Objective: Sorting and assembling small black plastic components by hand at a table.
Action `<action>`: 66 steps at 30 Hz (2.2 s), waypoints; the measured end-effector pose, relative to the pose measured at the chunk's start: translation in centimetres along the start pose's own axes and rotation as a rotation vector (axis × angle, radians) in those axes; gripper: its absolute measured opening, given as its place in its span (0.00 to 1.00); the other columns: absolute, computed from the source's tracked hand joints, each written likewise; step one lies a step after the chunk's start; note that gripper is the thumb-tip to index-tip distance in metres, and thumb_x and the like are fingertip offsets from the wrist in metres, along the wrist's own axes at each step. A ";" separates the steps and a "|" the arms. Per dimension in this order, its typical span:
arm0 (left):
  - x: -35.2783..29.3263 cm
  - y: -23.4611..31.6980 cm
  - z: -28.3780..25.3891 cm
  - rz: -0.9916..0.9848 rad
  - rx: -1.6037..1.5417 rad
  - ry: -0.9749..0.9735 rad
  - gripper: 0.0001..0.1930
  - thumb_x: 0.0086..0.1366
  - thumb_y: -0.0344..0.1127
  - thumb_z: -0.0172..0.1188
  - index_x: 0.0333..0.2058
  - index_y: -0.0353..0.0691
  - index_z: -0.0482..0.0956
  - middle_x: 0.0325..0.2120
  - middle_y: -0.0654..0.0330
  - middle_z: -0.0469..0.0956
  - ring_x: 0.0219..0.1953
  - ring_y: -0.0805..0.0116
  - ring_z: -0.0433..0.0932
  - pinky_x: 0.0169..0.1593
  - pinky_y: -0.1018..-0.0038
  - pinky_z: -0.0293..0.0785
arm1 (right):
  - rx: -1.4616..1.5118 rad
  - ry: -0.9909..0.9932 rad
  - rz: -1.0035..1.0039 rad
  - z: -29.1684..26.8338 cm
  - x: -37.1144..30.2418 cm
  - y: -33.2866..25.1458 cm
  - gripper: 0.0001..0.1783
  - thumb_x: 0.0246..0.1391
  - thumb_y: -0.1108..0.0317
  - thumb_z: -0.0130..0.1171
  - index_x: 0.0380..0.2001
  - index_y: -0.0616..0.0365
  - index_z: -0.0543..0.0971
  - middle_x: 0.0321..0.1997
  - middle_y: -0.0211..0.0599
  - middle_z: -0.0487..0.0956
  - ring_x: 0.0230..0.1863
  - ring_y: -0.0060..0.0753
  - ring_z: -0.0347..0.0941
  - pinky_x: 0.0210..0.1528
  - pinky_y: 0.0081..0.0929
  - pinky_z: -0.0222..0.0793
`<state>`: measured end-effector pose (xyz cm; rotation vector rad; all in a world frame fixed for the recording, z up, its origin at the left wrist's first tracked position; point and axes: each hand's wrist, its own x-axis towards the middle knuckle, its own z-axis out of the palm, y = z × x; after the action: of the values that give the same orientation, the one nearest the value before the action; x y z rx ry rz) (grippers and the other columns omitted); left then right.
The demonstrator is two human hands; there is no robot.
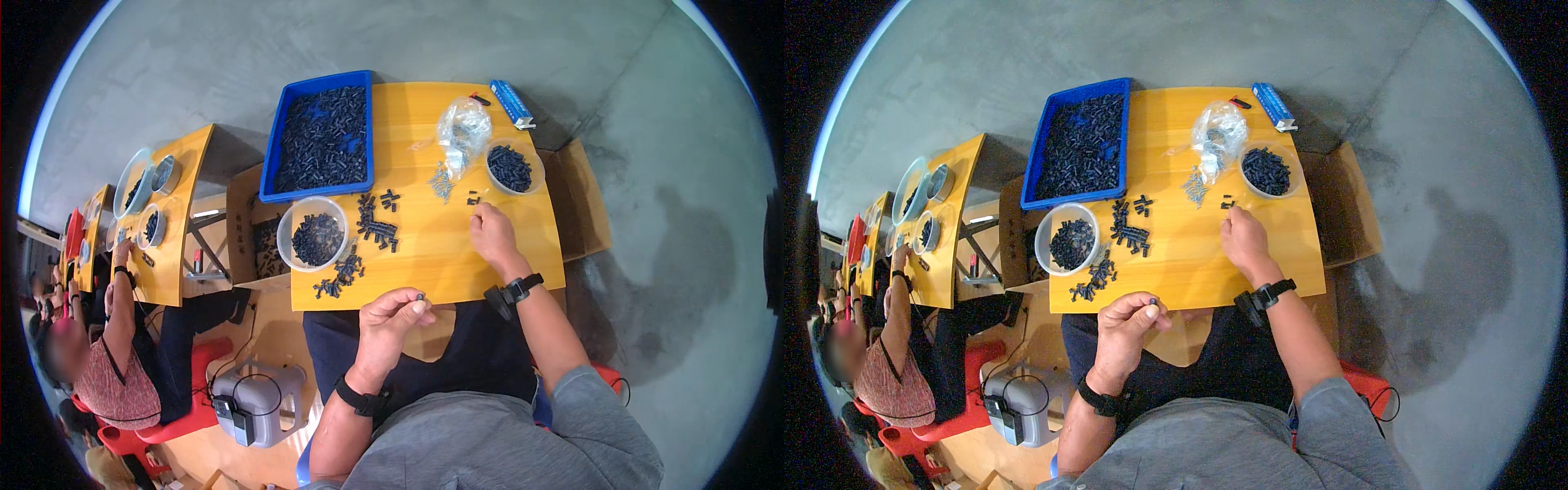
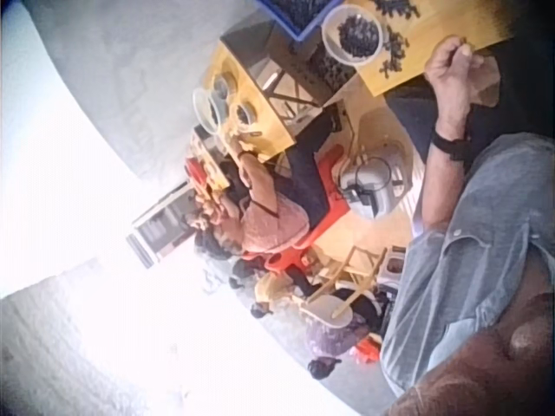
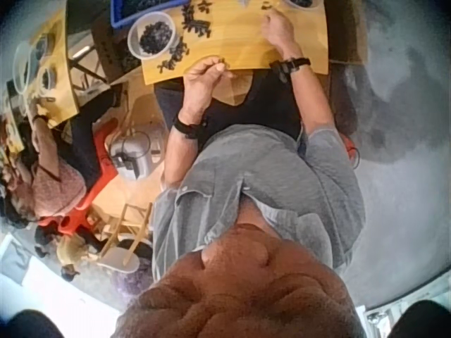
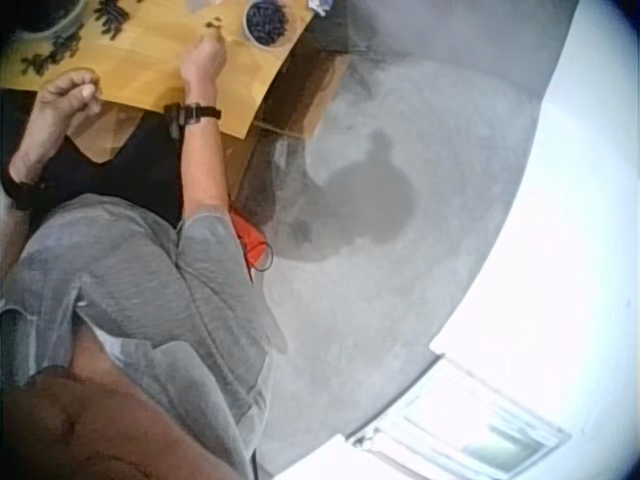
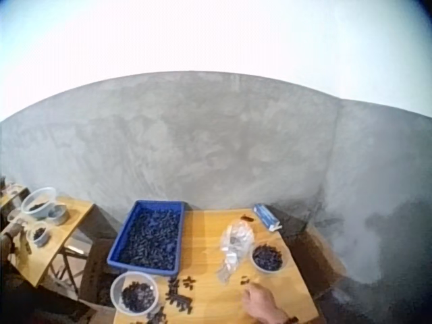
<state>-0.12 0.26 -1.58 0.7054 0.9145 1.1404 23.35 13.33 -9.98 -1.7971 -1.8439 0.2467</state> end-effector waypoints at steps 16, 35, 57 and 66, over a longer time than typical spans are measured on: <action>-0.1 0.7 -0.1 0.040 0.053 0.020 0.05 0.61 0.23 0.56 0.35 0.30 0.77 0.27 0.58 0.78 0.27 0.71 0.78 0.35 0.77 0.75 | 1.102 -0.374 0.160 -7.4 -4.8 -11.6 0.05 0.57 0.76 0.52 0.34 0.68 0.75 0.23 0.32 0.76 0.23 0.20 0.73 0.25 0.17 0.71; -0.2 1.1 0.0 0.064 0.071 -0.037 0.05 0.62 0.24 0.55 0.34 0.30 0.77 0.28 0.56 0.79 0.28 0.72 0.76 0.35 0.78 0.74 | 1.149 -0.444 -0.061 -7.8 -6.5 -13.4 0.05 0.55 0.80 0.53 0.34 0.68 0.76 0.30 0.36 0.74 0.23 0.19 0.72 0.25 0.15 0.69; 0.0 1.4 -0.3 0.013 -0.037 -0.115 0.05 0.62 0.25 0.55 0.35 0.30 0.78 0.30 0.54 0.79 0.27 0.71 0.77 0.34 0.76 0.75 | 1.149 -0.492 -0.228 -7.8 -6.0 -12.5 0.08 0.56 0.80 0.50 0.37 0.66 0.77 0.35 0.36 0.75 0.28 0.20 0.73 0.29 0.16 0.70; 0.3 1.5 -0.5 -0.020 -0.079 -0.140 0.05 0.62 0.25 0.55 0.35 0.30 0.78 0.30 0.54 0.79 0.27 0.70 0.77 0.33 0.76 0.76 | 1.152 -0.489 -0.258 -7.8 -5.8 -12.6 0.07 0.56 0.80 0.51 0.37 0.65 0.77 0.35 0.37 0.75 0.28 0.20 0.73 0.29 0.16 0.70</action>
<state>-1.21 0.95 -0.65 0.7014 0.7527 1.0896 16.11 4.72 1.20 -0.7111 -1.6041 1.3988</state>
